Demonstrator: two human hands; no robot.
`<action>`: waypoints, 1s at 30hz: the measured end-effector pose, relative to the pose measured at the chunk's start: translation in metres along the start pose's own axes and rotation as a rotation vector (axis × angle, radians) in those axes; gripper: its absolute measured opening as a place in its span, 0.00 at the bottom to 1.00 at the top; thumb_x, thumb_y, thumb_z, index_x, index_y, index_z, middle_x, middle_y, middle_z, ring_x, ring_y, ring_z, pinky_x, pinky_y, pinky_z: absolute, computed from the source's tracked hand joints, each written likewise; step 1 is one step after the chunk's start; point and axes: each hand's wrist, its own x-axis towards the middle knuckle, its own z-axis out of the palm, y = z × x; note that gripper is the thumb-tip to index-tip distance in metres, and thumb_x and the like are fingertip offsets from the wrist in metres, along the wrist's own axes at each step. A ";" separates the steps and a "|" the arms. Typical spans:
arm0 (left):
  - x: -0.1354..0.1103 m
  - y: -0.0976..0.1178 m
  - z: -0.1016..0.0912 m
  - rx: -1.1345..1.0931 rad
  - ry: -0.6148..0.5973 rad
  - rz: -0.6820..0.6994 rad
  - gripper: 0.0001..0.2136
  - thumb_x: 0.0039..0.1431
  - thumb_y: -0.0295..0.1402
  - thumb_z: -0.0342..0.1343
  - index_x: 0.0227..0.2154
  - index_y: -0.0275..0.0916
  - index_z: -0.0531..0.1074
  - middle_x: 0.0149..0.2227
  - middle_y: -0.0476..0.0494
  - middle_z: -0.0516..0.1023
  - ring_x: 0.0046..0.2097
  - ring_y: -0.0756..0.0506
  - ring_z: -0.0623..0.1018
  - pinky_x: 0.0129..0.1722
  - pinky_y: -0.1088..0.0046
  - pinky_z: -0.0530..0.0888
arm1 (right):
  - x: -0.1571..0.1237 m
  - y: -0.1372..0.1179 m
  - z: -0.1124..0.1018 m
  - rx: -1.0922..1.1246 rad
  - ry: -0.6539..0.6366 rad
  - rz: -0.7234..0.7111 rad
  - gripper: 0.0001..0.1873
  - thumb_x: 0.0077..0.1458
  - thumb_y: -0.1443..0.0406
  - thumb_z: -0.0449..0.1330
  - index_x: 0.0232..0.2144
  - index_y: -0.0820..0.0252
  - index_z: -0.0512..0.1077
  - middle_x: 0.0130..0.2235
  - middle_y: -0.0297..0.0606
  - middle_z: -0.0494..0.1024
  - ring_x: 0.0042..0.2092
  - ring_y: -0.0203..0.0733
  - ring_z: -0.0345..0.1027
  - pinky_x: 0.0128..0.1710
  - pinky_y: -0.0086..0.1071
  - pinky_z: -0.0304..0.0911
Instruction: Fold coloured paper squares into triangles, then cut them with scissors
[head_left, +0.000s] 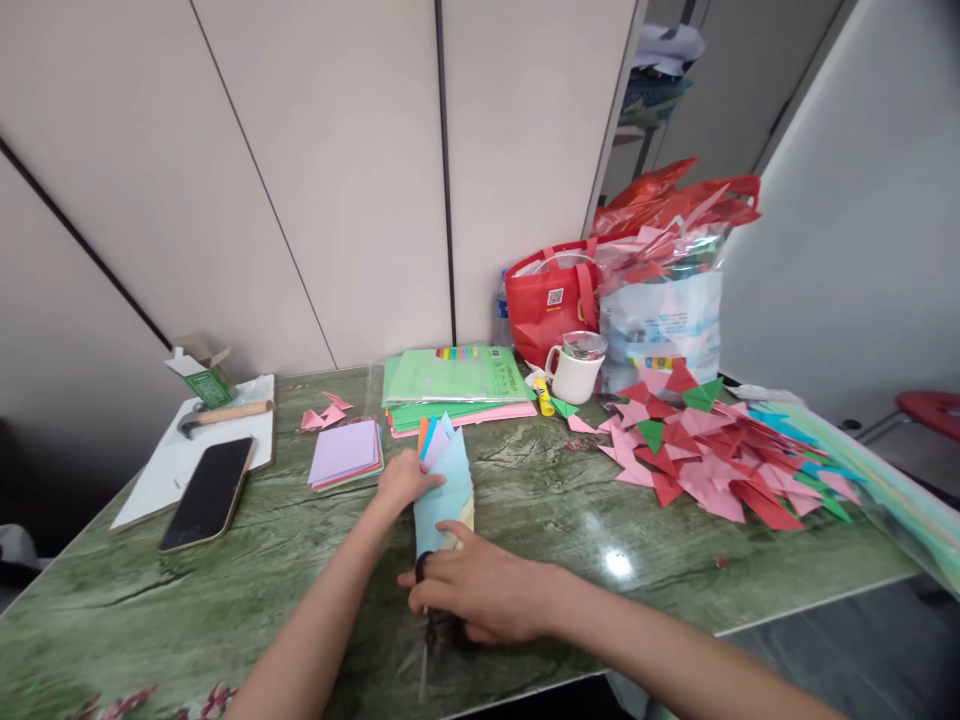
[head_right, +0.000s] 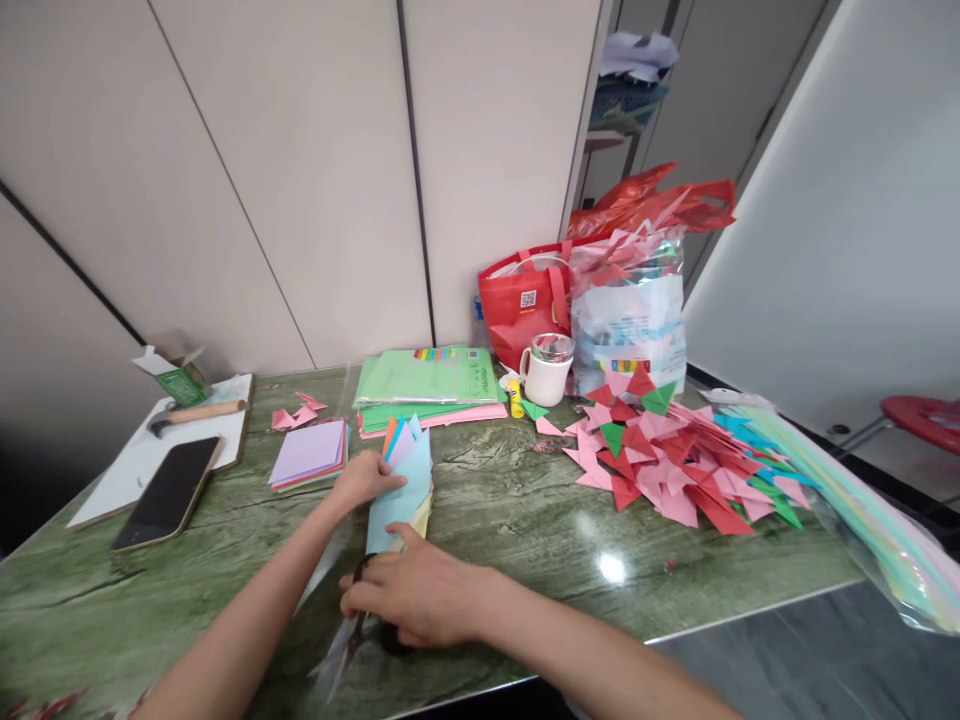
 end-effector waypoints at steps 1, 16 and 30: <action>0.002 0.001 -0.002 -0.010 -0.018 -0.011 0.15 0.63 0.36 0.54 0.50 0.36 0.67 0.50 0.40 0.70 0.46 0.42 0.74 0.43 0.59 0.74 | 0.002 -0.001 0.002 -0.096 -0.044 -0.015 0.19 0.53 0.71 0.58 0.49 0.59 0.64 0.55 0.44 0.70 0.50 0.44 0.66 0.54 0.46 0.51; 0.004 0.021 -0.016 -0.094 -0.284 -0.172 0.14 0.63 0.36 0.54 0.50 0.36 0.67 0.50 0.40 0.70 0.46 0.42 0.74 0.44 0.59 0.74 | 0.009 0.009 -0.019 -0.398 -0.268 0.116 0.24 0.48 0.55 0.66 0.43 0.62 0.66 0.33 0.40 0.79 0.37 0.49 0.73 0.28 0.33 0.57; -0.035 0.046 0.019 -0.721 -0.109 -0.094 0.14 0.64 0.36 0.54 0.49 0.35 0.67 0.49 0.40 0.71 0.45 0.43 0.75 0.42 0.60 0.74 | -0.076 0.036 -0.036 -0.216 0.177 0.836 0.11 0.56 0.62 0.58 0.43 0.57 0.67 0.37 0.41 0.79 0.37 0.47 0.75 0.32 0.32 0.64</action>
